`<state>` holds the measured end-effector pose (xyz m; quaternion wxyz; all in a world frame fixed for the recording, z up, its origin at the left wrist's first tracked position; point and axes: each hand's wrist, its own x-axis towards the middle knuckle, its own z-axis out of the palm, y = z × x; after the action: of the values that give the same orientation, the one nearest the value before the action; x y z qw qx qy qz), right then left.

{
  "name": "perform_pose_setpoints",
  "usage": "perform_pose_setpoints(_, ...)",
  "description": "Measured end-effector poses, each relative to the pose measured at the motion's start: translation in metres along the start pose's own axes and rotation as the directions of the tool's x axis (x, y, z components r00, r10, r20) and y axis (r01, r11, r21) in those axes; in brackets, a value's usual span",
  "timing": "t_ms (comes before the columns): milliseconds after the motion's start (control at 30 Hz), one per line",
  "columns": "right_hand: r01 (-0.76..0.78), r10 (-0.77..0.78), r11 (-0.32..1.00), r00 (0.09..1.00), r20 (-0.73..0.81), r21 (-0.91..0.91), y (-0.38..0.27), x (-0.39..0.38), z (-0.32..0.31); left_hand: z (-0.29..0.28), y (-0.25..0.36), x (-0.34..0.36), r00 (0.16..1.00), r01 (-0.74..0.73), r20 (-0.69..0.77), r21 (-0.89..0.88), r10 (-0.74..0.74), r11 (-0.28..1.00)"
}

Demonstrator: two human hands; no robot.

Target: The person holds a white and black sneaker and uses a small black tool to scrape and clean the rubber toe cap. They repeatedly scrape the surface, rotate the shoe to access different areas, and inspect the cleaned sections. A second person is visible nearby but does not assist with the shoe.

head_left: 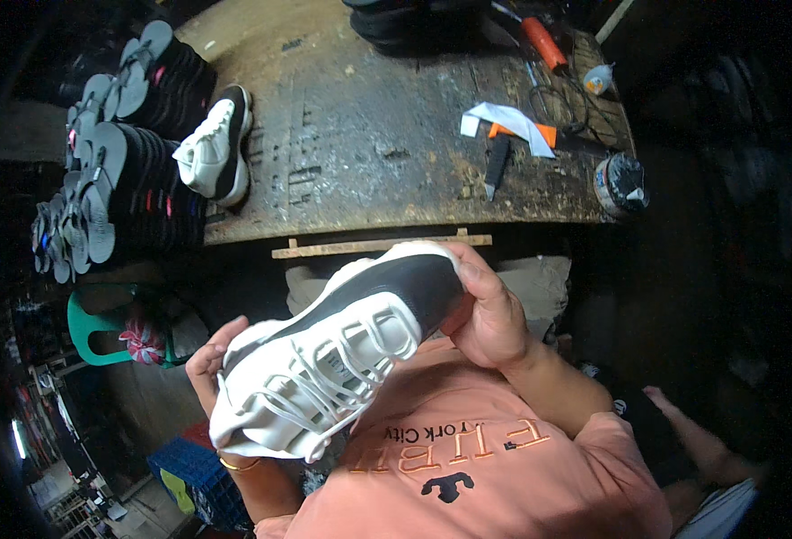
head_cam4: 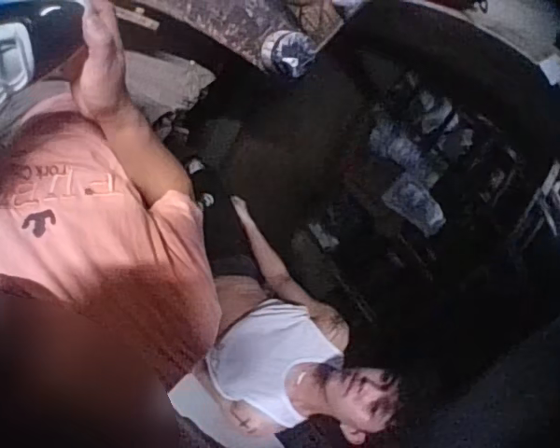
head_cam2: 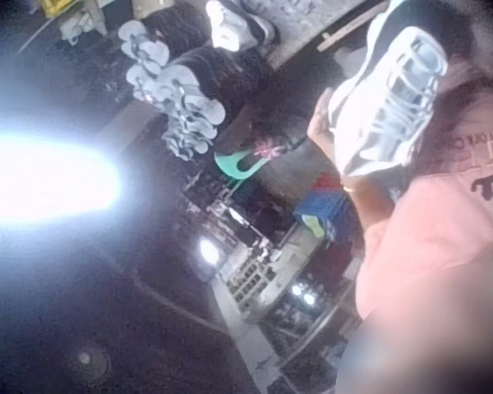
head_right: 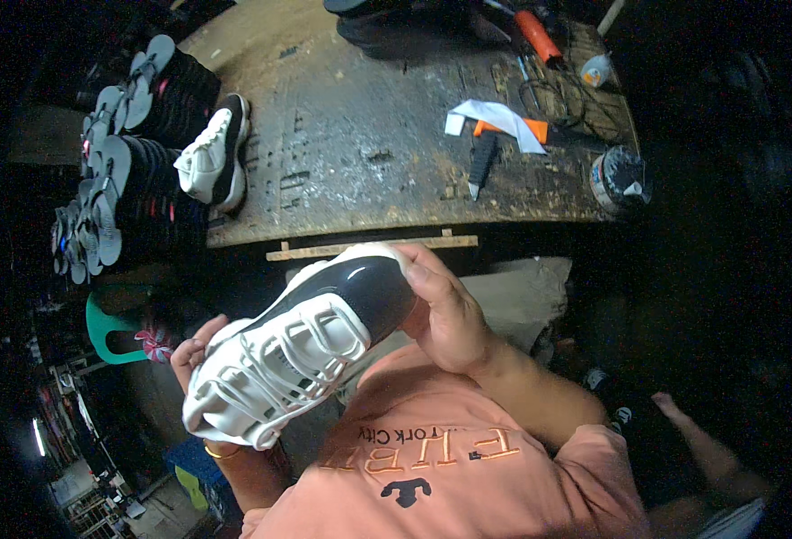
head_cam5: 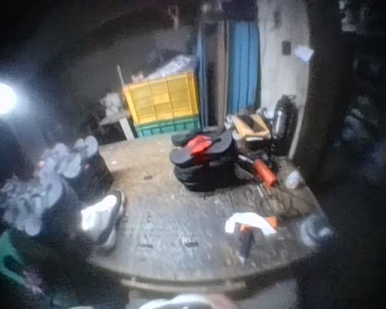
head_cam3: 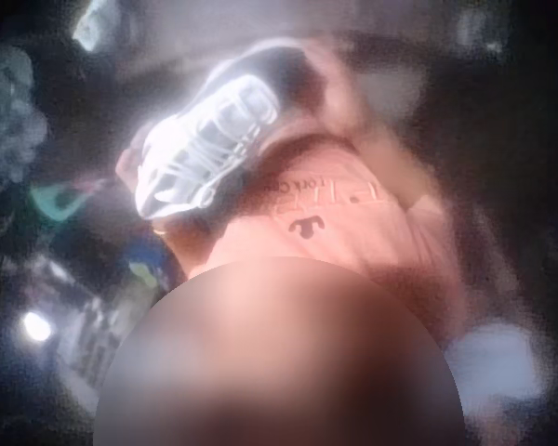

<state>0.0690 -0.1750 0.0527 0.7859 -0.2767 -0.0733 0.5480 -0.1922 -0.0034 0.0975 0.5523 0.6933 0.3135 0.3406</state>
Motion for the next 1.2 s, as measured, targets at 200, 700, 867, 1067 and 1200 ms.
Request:
perform_pose_setpoints(200,0.173,-0.174,0.985,0.985,-0.003,-0.019,-0.014,-0.012,0.036,0.031,0.041,0.023,0.973,-0.122,-0.222,-0.240,0.068,0.963)
perform_pose_setpoints(700,0.323,-0.314,0.945,0.937,0.150,-0.042,-0.029,-0.039,0.040,-0.012,0.074,0.041,0.972,0.220,0.210,-0.672,-0.103,0.707)
perform_pose_setpoints(867,0.253,-0.251,0.967,0.966,0.065,-0.022,-0.025,-0.032,0.035,-0.002,0.058,0.036,0.989,0.113,0.142,-0.569,-0.037,0.815)
perform_pose_setpoints(1067,0.155,-0.154,0.979,0.988,-0.014,0.133,-0.005,-0.009,0.021,0.023,0.027,0.030,0.994,-0.099,0.008,-0.396,0.111,0.913)
perform_pose_setpoints(1200,0.123,-0.116,0.974,0.992,-0.048,0.188,0.007,0.000,0.011,0.027,0.013,0.025,0.999,-0.023,-0.032,-0.613,0.004,0.790)
